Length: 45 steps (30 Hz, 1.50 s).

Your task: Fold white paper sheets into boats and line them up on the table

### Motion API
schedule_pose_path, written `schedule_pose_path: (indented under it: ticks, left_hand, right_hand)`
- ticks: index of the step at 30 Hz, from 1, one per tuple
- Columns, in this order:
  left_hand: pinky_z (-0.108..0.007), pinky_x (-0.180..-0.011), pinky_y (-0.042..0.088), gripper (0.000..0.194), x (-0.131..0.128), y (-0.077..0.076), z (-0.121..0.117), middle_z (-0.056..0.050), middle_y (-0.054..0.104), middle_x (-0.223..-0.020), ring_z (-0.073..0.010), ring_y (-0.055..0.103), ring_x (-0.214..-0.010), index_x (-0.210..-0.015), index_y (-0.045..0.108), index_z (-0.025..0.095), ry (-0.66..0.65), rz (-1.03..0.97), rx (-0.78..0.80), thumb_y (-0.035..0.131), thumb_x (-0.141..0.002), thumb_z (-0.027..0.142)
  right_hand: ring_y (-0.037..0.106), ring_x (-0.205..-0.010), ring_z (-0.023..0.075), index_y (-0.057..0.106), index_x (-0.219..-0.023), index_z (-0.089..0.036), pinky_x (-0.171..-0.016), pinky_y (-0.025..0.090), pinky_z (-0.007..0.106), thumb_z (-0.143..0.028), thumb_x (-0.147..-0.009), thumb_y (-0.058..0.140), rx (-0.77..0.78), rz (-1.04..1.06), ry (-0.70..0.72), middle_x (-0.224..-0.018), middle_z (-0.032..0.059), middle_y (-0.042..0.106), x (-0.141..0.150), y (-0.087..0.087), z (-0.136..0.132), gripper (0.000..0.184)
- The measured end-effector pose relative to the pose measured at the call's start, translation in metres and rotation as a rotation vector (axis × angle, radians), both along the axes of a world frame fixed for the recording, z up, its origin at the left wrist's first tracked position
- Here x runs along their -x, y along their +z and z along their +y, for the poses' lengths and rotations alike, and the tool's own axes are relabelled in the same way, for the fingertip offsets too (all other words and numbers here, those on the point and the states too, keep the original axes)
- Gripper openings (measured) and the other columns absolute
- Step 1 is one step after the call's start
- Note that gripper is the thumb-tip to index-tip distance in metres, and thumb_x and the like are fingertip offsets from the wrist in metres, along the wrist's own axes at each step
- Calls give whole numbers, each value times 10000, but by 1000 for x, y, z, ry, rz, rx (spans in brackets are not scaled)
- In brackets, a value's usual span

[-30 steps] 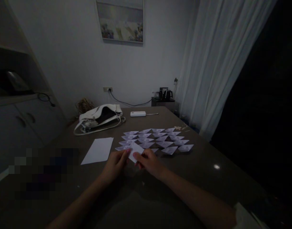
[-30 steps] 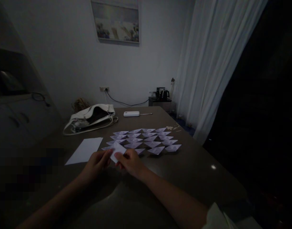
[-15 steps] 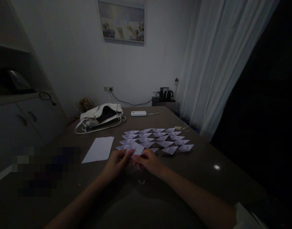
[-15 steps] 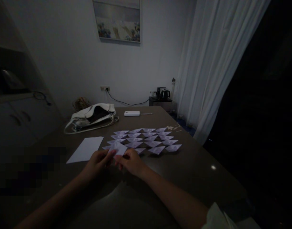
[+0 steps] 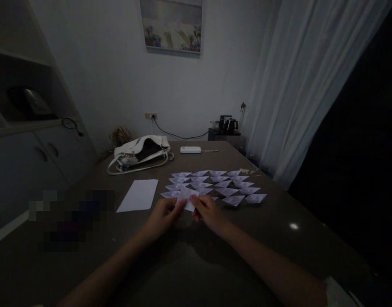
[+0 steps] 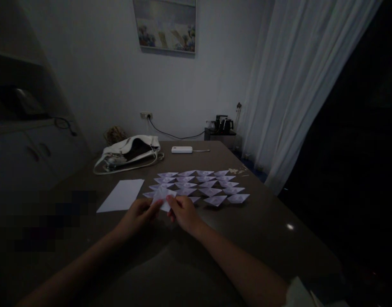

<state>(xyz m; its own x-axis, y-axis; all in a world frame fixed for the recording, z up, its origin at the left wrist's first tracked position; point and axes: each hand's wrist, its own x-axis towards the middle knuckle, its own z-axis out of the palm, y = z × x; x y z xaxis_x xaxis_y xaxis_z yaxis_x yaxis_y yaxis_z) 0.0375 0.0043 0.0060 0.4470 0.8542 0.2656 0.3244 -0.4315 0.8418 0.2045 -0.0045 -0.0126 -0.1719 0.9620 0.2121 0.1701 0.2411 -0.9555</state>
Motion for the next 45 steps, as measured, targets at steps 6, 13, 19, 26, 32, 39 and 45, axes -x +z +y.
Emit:
schedule_pose_path:
  ticks: [6, 13, 19, 26, 32, 39, 45]
  left_hand:
    - [-220, -462, 346, 404, -2, 2, -6, 27, 520, -534, -122, 469, -487, -709, 568, 152, -61, -21, 44, 477, -876, 509]
    - [-247, -593, 455, 559, 0, 0, -6, -32, 625, -915, -158, 588, -701, -1296, 378, 206, -18, -148, -71, 638, -824, 355]
    - [-261, -644, 481, 383, 3, 4, -2, -76, 611, -1078, -161, 571, -779, -1157, 601, 204, -69, -168, -162, 676, -810, 349]
    - [-258, -645, 459, 327, 4, 4, 0, -50, 630, -923, -152, 538, -746, -1100, 672, 186, -10, -221, -140, 685, -809, 335]
    - [-278, -677, 477, 310, 6, 7, 0, -68, 673, -965, -174, 580, -786, -1040, 686, 162, 13, -304, -60, 693, -786, 340]
    - [-249, -615, 450, 339, 5, 8, 3, -67, 695, -868, -152, 583, -699, -988, 699, 134, 32, -431, 37, 636, -819, 420]
    - [-226, -541, 382, 392, 6, 9, 4, 5, 595, -638, -116, 491, -577, -894, 725, 120, 31, -479, 63, 653, -782, 488]
  right_hand:
    - [389, -361, 74, 473, -511, -182, -385, 294, 217, -778, -750, 448, 19, 59, -50, -433, -28, 442, -2, 2, 2, 642]
    - [413, -393, 86, 495, -521, -182, -406, 311, 221, -749, -726, 510, 52, 131, -27, -445, -22, 465, -5, 12, -1, 603]
    - [408, -438, 95, 541, -568, -172, -426, 298, 231, -692, -786, 493, -2, 67, -21, -498, 1, 503, -6, 10, -4, 566]
    - [464, -453, 107, 558, -915, -184, -414, 317, 216, -552, -809, 562, -28, 79, -22, -547, -42, 506, -14, 22, -1, 383]
    - [540, -514, 130, 590, -1100, -183, -442, 351, 225, -416, -787, 597, 23, 175, 39, -596, -24, 550, -19, 35, -2, 391]
    - [603, -595, 148, 614, -1078, -201, -471, 371, 223, -368, -778, 622, 61, 230, 91, -723, 9, 615, -17, 28, -3, 343]
    - [615, -590, 137, 620, -948, -196, -485, 377, 213, -359, -733, 672, 108, 317, 112, -765, 9, 639, -14, 25, -4, 275]
